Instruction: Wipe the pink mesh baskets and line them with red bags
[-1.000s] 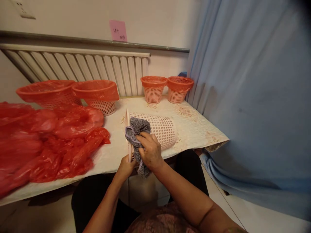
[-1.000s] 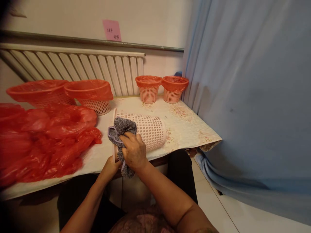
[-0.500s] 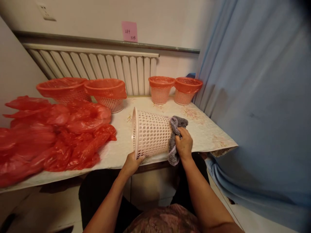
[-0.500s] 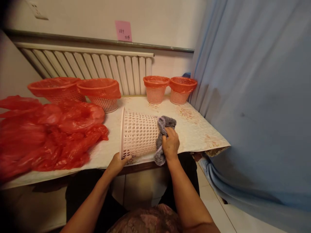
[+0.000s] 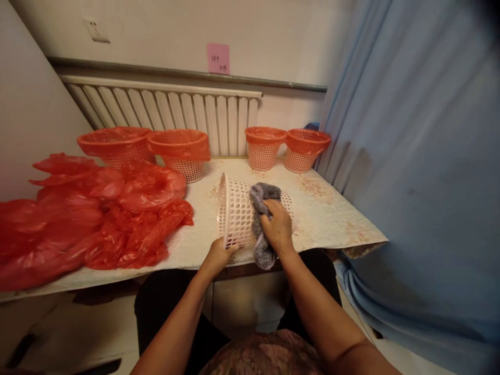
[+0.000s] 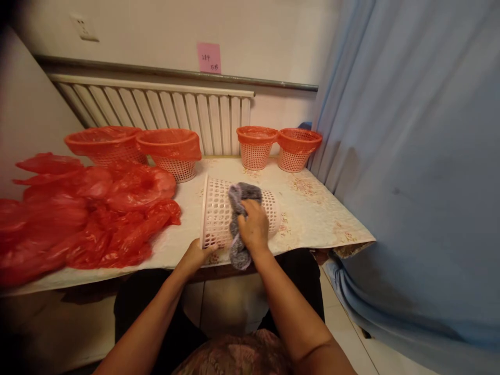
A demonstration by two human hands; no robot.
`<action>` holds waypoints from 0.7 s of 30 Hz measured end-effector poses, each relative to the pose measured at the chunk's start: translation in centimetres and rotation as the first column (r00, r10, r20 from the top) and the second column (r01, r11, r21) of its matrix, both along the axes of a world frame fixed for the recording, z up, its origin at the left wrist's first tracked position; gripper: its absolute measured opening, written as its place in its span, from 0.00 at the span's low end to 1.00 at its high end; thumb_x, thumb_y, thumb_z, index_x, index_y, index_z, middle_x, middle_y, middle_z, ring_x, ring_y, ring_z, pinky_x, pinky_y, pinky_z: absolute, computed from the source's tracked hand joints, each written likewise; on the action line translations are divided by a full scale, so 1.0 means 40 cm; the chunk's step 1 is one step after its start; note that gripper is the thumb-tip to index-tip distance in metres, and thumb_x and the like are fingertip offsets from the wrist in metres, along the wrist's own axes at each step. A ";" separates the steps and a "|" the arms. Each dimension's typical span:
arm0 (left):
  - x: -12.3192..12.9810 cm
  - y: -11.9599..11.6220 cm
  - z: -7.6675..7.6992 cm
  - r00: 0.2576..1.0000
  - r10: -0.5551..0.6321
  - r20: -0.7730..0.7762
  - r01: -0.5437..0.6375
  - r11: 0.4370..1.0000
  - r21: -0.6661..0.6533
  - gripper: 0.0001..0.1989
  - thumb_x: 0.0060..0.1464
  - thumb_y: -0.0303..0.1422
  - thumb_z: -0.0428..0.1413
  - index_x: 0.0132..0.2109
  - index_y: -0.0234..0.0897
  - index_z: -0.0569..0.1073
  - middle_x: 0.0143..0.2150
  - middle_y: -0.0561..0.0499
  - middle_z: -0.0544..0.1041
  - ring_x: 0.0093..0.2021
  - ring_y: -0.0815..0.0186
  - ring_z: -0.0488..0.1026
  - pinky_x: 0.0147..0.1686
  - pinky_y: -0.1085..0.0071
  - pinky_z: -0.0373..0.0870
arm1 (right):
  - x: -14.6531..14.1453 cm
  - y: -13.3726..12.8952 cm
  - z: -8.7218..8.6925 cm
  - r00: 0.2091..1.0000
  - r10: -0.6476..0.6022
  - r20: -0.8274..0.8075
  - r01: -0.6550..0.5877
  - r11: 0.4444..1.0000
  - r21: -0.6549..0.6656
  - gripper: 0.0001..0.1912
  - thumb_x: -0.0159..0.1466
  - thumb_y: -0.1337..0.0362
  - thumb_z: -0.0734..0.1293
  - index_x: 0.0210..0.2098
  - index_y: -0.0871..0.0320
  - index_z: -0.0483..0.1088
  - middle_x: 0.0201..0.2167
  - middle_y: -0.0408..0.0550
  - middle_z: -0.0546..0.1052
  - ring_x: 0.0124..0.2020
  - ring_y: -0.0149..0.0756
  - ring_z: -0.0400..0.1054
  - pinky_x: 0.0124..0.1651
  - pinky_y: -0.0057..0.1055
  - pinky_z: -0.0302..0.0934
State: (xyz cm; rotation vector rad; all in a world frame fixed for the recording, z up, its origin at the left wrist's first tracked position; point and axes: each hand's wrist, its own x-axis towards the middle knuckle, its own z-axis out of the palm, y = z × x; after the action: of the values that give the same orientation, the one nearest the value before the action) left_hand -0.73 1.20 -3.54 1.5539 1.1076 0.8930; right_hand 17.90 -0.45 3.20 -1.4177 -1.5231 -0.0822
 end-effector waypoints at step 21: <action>-0.015 0.032 -0.049 0.992 -0.077 -0.096 0.086 0.993 0.084 0.19 0.46 0.37 0.55 0.43 0.31 0.76 0.44 0.44 0.80 0.47 0.54 0.74 0.54 0.59 0.66 | -0.037 0.003 -0.035 0.992 0.070 0.101 -0.073 0.997 0.024 0.25 0.56 0.73 0.60 0.52 0.56 0.70 0.53 0.48 0.71 0.53 0.39 0.63 0.59 0.37 0.56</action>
State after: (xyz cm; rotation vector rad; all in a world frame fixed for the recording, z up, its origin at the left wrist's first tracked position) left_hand -1.35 2.47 -5.50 1.7154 1.0740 0.8312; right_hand 16.41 -0.35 1.78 -1.3530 -1.6472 -0.1321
